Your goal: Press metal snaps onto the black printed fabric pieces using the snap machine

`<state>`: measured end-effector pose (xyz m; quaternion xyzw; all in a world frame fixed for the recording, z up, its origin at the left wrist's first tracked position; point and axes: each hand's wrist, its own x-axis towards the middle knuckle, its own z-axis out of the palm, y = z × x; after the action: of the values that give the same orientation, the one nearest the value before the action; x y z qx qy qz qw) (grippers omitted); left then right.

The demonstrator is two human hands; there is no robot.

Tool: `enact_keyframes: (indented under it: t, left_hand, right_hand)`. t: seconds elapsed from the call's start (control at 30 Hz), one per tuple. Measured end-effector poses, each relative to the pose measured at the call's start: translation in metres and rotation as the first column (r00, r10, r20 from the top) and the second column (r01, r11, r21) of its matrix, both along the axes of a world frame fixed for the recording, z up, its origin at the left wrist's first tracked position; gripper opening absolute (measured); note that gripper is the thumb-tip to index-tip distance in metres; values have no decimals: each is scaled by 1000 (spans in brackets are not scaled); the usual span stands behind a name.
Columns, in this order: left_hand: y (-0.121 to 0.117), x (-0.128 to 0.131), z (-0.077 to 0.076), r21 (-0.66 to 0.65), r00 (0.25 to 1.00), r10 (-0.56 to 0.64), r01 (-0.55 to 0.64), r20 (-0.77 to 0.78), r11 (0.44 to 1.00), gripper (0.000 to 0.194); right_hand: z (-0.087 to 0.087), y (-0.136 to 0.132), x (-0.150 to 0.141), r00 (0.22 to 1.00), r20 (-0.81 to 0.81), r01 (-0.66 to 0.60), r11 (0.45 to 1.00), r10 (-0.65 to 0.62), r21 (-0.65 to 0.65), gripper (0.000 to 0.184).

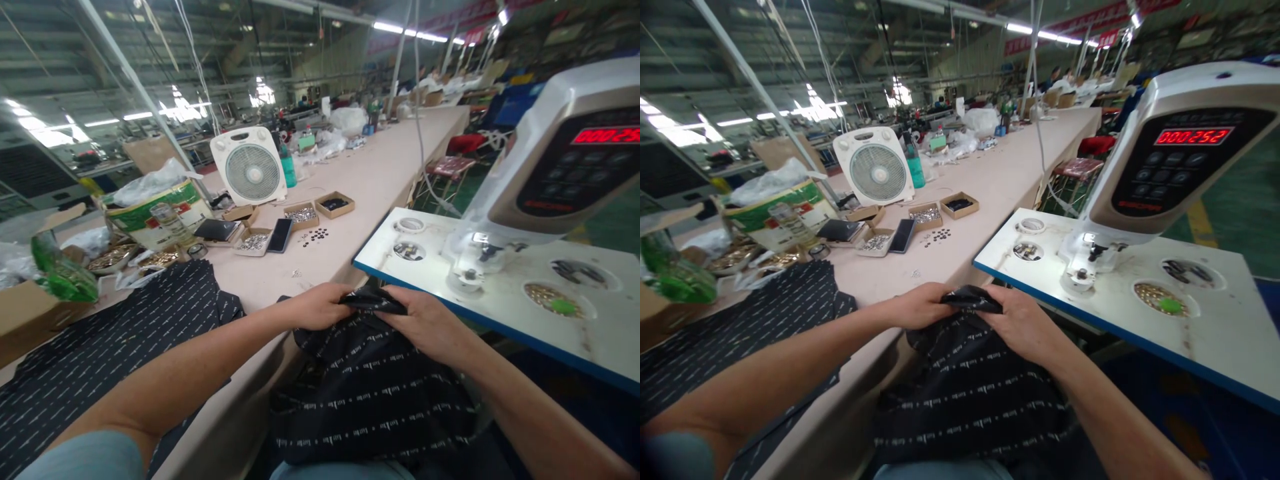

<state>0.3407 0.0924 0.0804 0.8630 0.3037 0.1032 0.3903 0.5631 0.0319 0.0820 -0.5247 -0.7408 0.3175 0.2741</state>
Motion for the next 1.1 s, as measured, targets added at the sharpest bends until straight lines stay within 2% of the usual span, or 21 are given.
enact_keyframes:
  t: [0.1,0.17,0.23,0.33,0.47,0.6,0.77,0.9,1.0,1.1]
  left_hand:
    - [0,0,0,-134,996,34,-23,81,991,24]
    - [-1,1,1,-186,994,62,-44,90,982,25]
    - [-1,3,2,-202,994,80,-65,71,977,23]
    - [0,6,1,-221,994,89,-74,57,972,21]
    - [3,13,-7,-320,990,88,-49,112,946,20]
    - [6,18,-16,-339,987,133,-96,87,936,19]
    - [5,24,-34,-431,983,138,-74,118,900,21]
    - [-1,31,-51,-495,972,115,1,204,869,25]
    - [-6,40,-67,-412,980,62,22,188,911,23]
    - [-10,55,-90,-303,994,-7,41,113,952,27]
  right_hand:
    - [-3,-2,0,999,-48,2,998,-5,-70,26]
    - [-6,-3,1,1000,-26,-17,995,14,-103,30]
    - [-10,-3,2,999,38,-30,993,34,-111,24]
    - [-15,0,4,981,192,20,999,-14,-32,10]
    - [-17,6,9,947,308,69,993,-94,91,14]
    - [-13,9,15,944,315,83,994,-103,74,16]
    - [-13,5,25,983,182,14,994,6,-107,25]
    - [-22,0,38,988,135,-40,958,82,-285,33]
    - [-28,2,46,993,107,-22,949,58,-316,45]
    - [-28,13,42,994,87,89,959,-68,-271,52]
